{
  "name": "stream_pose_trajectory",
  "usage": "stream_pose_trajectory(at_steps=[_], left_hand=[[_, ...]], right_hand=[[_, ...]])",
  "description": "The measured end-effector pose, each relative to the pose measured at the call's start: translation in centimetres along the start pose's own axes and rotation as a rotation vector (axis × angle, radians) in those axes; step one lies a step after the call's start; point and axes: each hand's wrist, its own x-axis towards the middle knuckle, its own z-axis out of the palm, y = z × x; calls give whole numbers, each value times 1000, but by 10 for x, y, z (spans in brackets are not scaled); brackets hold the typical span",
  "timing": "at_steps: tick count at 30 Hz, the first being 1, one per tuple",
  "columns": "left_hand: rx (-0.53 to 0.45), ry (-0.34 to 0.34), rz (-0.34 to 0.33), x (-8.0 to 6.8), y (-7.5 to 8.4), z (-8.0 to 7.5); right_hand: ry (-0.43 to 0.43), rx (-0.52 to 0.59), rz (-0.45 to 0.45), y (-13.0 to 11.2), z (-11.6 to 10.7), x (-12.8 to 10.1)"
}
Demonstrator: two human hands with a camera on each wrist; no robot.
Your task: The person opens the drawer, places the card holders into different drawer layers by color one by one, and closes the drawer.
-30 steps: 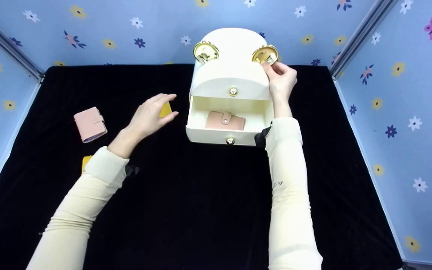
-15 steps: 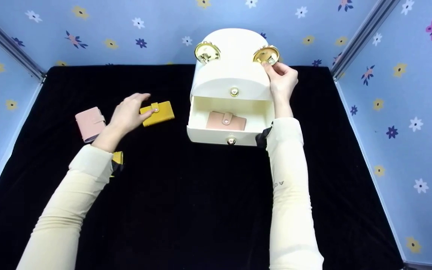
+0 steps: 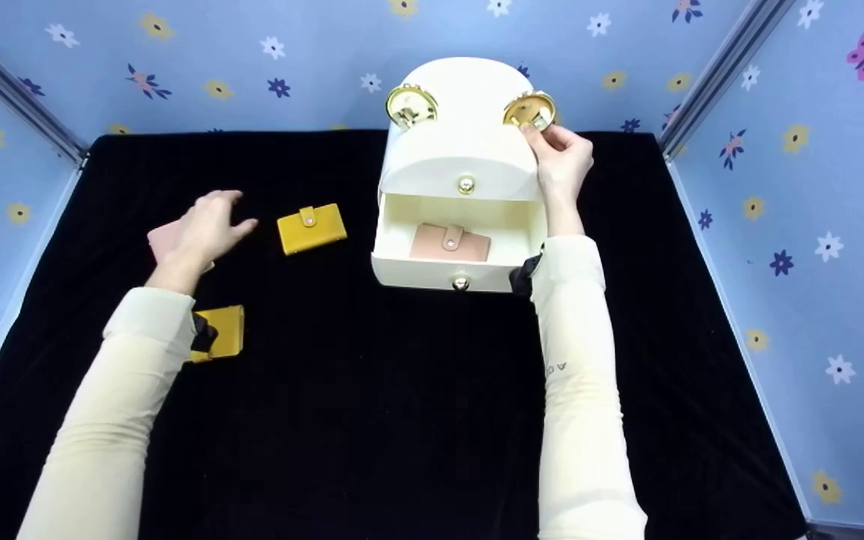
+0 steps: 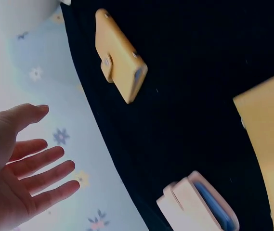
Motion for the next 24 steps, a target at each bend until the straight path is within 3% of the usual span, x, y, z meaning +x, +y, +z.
stream_pose_trajectory(at_steps=[14, 24], left_hand=[[32, -19, -142, 0, -49, -3], [14, -22, -324, -3, -78, 8]], right_hand=[[1, 23, -14, 1, 0, 0], [2, 29, -8, 0, 0, 0]])
